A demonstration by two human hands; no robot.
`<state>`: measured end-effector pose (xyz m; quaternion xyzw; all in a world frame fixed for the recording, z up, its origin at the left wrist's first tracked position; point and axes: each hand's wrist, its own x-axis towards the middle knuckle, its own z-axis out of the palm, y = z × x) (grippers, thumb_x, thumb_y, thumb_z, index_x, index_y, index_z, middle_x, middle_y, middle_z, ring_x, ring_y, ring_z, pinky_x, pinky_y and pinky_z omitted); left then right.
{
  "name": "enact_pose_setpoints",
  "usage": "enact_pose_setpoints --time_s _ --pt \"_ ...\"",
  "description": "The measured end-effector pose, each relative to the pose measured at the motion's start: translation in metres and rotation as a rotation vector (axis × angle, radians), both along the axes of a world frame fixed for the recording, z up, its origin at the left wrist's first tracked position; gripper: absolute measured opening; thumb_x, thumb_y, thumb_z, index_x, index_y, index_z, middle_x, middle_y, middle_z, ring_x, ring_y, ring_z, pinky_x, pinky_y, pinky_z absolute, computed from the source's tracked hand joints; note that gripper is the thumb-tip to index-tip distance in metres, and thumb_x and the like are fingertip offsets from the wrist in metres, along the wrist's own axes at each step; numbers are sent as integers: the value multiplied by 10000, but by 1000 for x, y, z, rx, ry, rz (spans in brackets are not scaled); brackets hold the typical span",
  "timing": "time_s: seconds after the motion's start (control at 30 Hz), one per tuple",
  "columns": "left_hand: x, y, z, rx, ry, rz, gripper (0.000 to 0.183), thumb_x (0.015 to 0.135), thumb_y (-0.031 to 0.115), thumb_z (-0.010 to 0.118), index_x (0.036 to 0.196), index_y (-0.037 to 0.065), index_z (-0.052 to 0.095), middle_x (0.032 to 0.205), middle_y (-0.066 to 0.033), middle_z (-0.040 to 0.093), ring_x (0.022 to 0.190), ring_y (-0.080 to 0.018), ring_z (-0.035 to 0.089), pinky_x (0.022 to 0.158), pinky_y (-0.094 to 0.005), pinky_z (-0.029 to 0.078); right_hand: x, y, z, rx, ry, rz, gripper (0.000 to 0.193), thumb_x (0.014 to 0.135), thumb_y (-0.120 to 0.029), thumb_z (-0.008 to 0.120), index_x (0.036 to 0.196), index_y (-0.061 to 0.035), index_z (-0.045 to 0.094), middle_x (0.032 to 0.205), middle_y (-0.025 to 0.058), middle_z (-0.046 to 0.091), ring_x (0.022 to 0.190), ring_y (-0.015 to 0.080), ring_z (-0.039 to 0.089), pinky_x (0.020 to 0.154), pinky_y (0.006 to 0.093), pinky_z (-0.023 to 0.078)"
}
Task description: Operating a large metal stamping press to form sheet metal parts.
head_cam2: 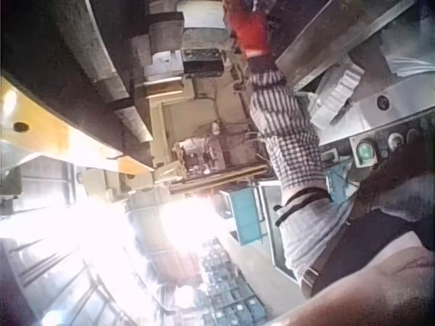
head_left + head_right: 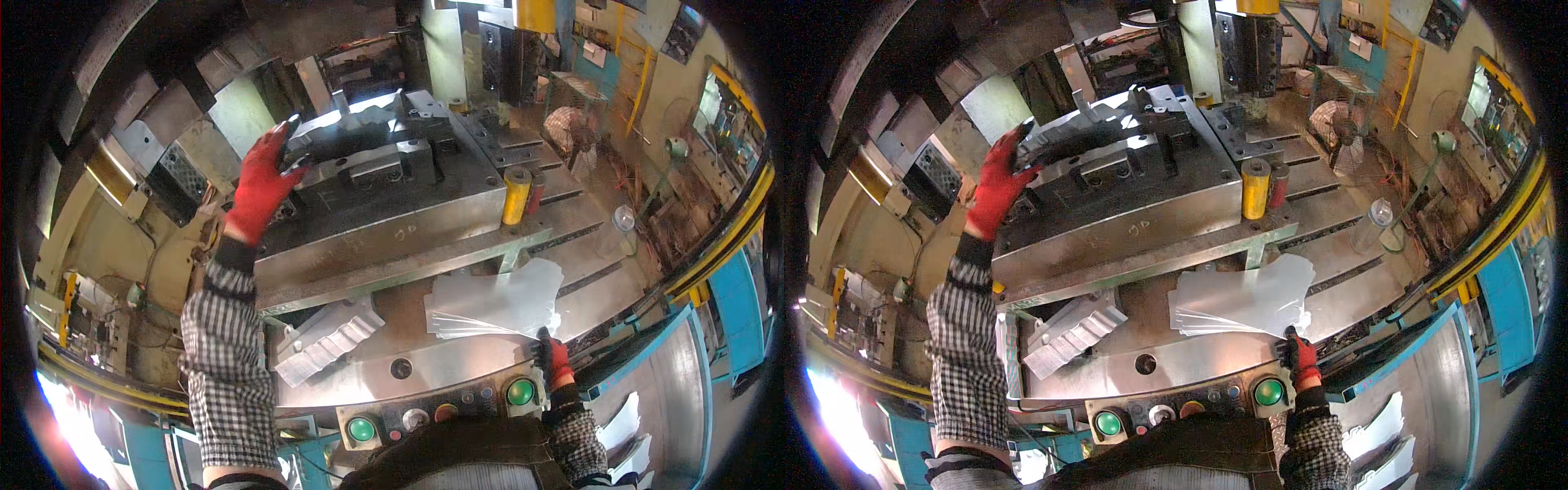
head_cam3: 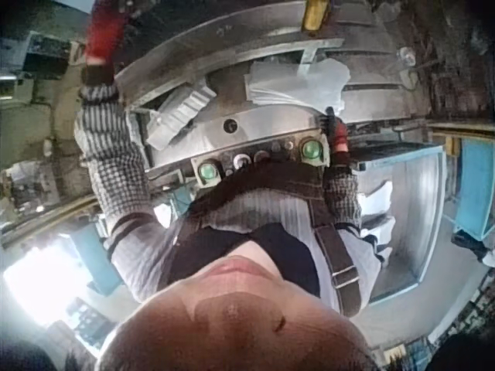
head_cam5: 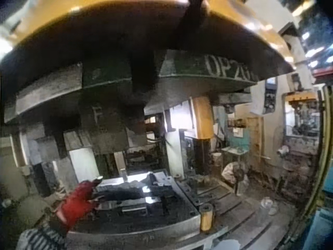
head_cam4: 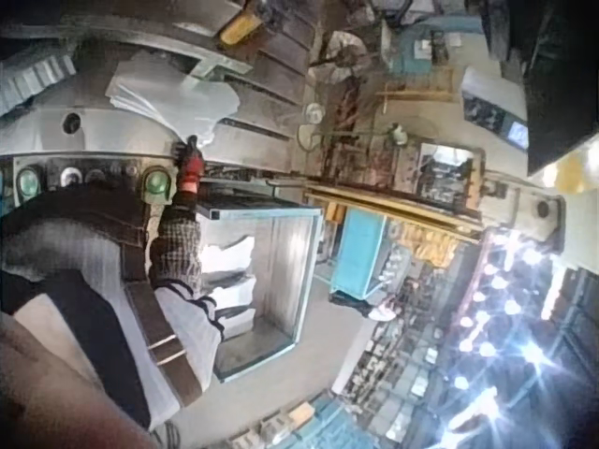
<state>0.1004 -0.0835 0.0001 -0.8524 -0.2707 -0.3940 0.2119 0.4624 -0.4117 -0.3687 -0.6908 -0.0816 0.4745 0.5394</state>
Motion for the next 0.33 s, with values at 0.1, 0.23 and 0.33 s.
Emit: enact_pose_setpoints --time_s 0.1,0.23,0.33 --pt "1 41 2 26 176 57 476 652 197 642 1075 25 509 994 -154 559 952 -291 524 845 -332 392 -4 12 28 54 -9 -10 334 784 -359 538 686 -42 582 551 34 538 383 105 449 348 228 357" --pt "4 50 2 -478 130 56 450 660 196 631 1070 51 517 1030 -136 550 980 -261 513 864 -326 384 10 10 16 206 -6 -103 192 792 -182 557 676 -30 571 576 70 574 382 126 488 344 231 384" --pt "-6 45 -6 -238 177 173 428 665 195 622 1054 47 524 1048 -127 547 985 -243 515 862 -312 387 15 13 -3 268 -83 -166 180 788 -171 562 688 -21 567 585 64 579 412 143 524 364 246 408"
